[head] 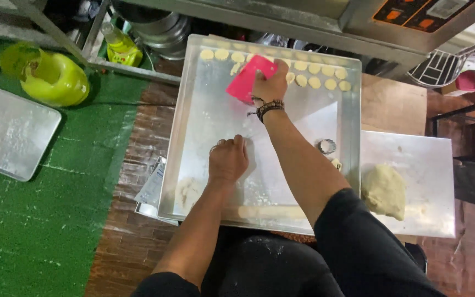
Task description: The person is preparing cookies by rolling out dough with a rolling pin, cutting out star shapes with a cookie cutter, and arranging them on a baking tray.
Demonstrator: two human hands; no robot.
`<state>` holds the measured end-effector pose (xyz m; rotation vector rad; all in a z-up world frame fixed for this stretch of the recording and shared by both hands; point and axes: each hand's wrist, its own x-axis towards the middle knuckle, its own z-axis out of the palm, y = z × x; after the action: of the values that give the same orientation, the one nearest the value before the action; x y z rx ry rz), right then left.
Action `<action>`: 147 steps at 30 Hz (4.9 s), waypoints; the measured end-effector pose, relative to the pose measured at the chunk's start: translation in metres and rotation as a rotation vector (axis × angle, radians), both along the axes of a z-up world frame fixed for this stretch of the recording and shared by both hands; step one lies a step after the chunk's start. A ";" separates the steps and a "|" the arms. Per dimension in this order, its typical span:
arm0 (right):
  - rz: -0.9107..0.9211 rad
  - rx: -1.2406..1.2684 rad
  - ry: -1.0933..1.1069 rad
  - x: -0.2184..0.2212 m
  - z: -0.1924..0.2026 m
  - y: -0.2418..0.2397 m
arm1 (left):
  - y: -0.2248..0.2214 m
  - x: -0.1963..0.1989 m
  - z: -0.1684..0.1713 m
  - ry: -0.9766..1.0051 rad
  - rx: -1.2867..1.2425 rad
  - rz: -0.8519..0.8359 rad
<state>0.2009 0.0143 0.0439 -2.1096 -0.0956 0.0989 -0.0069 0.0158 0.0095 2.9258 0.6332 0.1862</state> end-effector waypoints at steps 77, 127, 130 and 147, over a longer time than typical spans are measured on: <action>0.096 -0.744 -0.213 -0.019 0.035 -0.462 | -0.001 0.000 -0.015 -0.151 0.172 -0.024; 0.231 -1.042 -0.110 -0.069 0.024 -0.436 | -0.092 -0.098 0.023 -0.330 -0.231 -0.308; 0.161 -1.033 -0.087 -0.055 0.005 -0.440 | -0.093 -0.099 0.021 -0.314 -0.218 -0.308; 0.105 -0.849 -0.002 -0.037 0.017 -0.448 | -0.094 -0.101 0.031 -0.268 -0.267 -0.287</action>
<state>0.1640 -0.4335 0.0609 -2.9519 -0.1897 0.2298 -0.1078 -0.0786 0.0409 2.6292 0.1783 0.4157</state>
